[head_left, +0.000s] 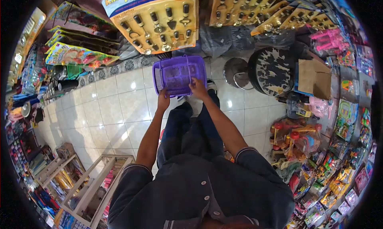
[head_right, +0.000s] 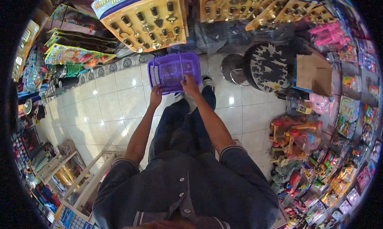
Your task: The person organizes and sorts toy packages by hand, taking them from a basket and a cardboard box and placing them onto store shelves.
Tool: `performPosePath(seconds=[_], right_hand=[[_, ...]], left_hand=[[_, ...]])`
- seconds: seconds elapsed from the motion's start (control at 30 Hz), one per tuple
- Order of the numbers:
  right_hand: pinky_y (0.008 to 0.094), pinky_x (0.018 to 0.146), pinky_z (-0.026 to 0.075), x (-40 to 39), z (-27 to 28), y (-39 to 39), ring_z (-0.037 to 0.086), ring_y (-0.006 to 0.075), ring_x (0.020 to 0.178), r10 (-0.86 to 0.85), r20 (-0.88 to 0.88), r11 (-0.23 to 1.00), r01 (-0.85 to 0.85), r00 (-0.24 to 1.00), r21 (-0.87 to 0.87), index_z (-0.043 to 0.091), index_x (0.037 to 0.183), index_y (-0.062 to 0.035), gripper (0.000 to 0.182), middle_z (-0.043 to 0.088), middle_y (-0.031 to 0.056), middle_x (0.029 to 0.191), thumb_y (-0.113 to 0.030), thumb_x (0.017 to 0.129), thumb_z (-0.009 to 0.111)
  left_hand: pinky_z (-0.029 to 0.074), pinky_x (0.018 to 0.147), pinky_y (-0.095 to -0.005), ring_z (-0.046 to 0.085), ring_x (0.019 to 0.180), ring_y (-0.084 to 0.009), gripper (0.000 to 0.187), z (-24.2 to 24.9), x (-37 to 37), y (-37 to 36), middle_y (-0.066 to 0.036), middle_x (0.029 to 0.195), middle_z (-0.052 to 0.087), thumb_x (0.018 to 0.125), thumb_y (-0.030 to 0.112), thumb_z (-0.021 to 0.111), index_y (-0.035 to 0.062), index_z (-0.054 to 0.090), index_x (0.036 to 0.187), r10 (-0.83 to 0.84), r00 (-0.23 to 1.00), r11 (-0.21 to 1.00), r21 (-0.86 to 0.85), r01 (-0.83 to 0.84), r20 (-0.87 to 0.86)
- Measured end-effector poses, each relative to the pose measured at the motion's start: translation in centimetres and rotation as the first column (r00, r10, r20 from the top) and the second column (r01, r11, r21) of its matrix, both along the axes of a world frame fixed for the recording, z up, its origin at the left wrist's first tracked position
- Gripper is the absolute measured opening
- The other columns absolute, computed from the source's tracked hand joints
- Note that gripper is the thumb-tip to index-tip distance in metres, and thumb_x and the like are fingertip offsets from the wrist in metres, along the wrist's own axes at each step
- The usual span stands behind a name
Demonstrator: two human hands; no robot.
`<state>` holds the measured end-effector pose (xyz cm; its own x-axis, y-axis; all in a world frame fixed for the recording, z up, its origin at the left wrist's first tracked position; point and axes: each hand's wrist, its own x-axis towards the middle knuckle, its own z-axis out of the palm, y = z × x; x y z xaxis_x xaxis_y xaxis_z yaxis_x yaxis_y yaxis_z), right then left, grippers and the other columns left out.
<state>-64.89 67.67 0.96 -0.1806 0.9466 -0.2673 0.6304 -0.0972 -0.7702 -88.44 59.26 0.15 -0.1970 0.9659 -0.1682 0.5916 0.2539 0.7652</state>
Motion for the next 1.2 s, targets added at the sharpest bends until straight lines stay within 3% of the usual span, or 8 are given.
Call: performPosePath(seconds=[0.27,0.33,0.47,0.57,0.97,1.03,1.07,1.2], right_hand=[[0.0400,0.084,0.052,8.3,0.0,-15.2,0.067,0.0336,0.096,0.048,-0.024,0.942,-0.053,0.999,-0.330,0.067,0.112,-0.0079,0.038,0.069,0.0178,0.106,-0.040,0.095,0.057],[0.0428,0.084,0.052,11.5,2.5,-16.3,0.067,0.0356,0.096,0.517,0.304,0.819,-0.360,0.800,-0.446,0.069,0.108,-0.0089,0.035,0.070,0.0174,0.102,-0.039,0.094,0.057],[0.0415,0.083,0.053,13.9,4.1,-14.6,0.068,0.0339,0.094,0.215,0.190,0.916,-0.130,0.958,-0.380,0.068,0.107,-0.0084,0.031,0.071,0.0149,0.099,-0.033,0.094,0.055],[0.0399,0.079,0.053,14.5,3.4,-11.9,0.068,0.0292,0.087,-0.050,0.035,0.968,0.057,0.998,-0.243,0.067,0.106,-0.0066,0.030,0.071,0.0131,0.095,-0.032,0.094,0.057],[0.0349,0.064,0.054,26.3,1.2,-3.8,0.066,0.0178,0.069,0.057,-0.118,0.754,-0.120,0.991,-0.645,0.067,0.111,-0.0050,0.036,0.071,0.0099,0.091,-0.036,0.094,0.061],[0.0328,0.061,0.053,29.5,-2.0,-2.1,0.066,0.0171,0.069,0.058,-0.130,0.856,-0.116,0.990,-0.504,0.065,0.112,-0.0057,0.034,0.071,0.0095,0.092,-0.035,0.096,0.059],[0.0320,0.060,0.053,30.9,-2.0,-1.4,0.066,0.0171,0.069,0.038,-0.072,0.891,-0.067,0.997,-0.450,0.066,0.111,-0.0056,0.033,0.071,0.0095,0.092,-0.034,0.096,0.058],[0.0362,0.065,0.054,36.2,-4.6,-1.2,0.069,0.0188,0.074,0.191,0.097,0.971,-0.174,0.977,-0.164,0.069,0.102,-0.0063,0.029,0.072,0.0096,0.092,-0.032,0.092,0.060]], left_hand=[[0.051,0.088,-0.0426,0.066,0.103,-0.0355,0.034,0.2,5.9,-8.9,-0.021,0.109,0.069,0.097,0.027,0.055,0.0013,0.064,0.117,-0.360,0.912,0.860,-0.309,0.406,0.195],[0.051,0.089,-0.0425,0.066,0.103,-0.0355,0.032,-1.2,6.3,-10.9,-0.021,0.108,0.069,0.095,0.026,0.056,0.0026,0.065,0.114,-0.345,0.905,0.848,-0.330,0.415,0.251],[0.050,0.091,-0.0414,0.066,0.103,-0.0345,0.028,0.3,7.6,-8.4,-0.019,0.107,0.069,0.092,0.026,0.057,0.0070,0.070,0.108,0.106,0.799,0.876,-0.436,0.207,0.592],[0.053,0.081,-0.0333,0.067,0.089,-0.0195,0.025,-4.0,3.7,-7.6,-0.010,0.098,0.071,0.092,0.018,0.059,0.0018,0.067,0.108,-0.439,0.829,0.811,-0.244,0.532,0.347],[0.053,0.054,-0.0332,0.071,0.086,-0.0204,0.037,0.8,8.7,-13.8,-0.012,0.100,0.073,0.100,0.028,0.045,0.0021,0.061,0.120,0.474,0.795,0.848,-0.440,-0.297,0.378],[0.055,0.066,-0.0346,0.072,0.086,-0.0216,0.037,-2.7,12.6,-17.0,-0.012,0.100,0.073,0.098,0.031,0.051,0.0022,0.063,0.118,0.463,0.738,0.854,-0.470,-0.223,0.491],[0.055,0.078,-0.0359,0.071,0.087,-0.0229,0.038,-4.1,14.5,-18.8,-0.013,0.101,0.073,0.096,0.032,0.055,0.0002,0.064,0.114,-0.052,0.994,0.975,-0.210,0.072,0.097],[0.051,0.087,-0.0363,0.068,0.098,-0.0267,0.029,-1.7,26.1,-21.2,-0.017,0.103,0.071,0.091,0.023,0.062,0.0009,0.066,0.110,0.557,0.826,0.814,-0.253,-0.524,0.082]])
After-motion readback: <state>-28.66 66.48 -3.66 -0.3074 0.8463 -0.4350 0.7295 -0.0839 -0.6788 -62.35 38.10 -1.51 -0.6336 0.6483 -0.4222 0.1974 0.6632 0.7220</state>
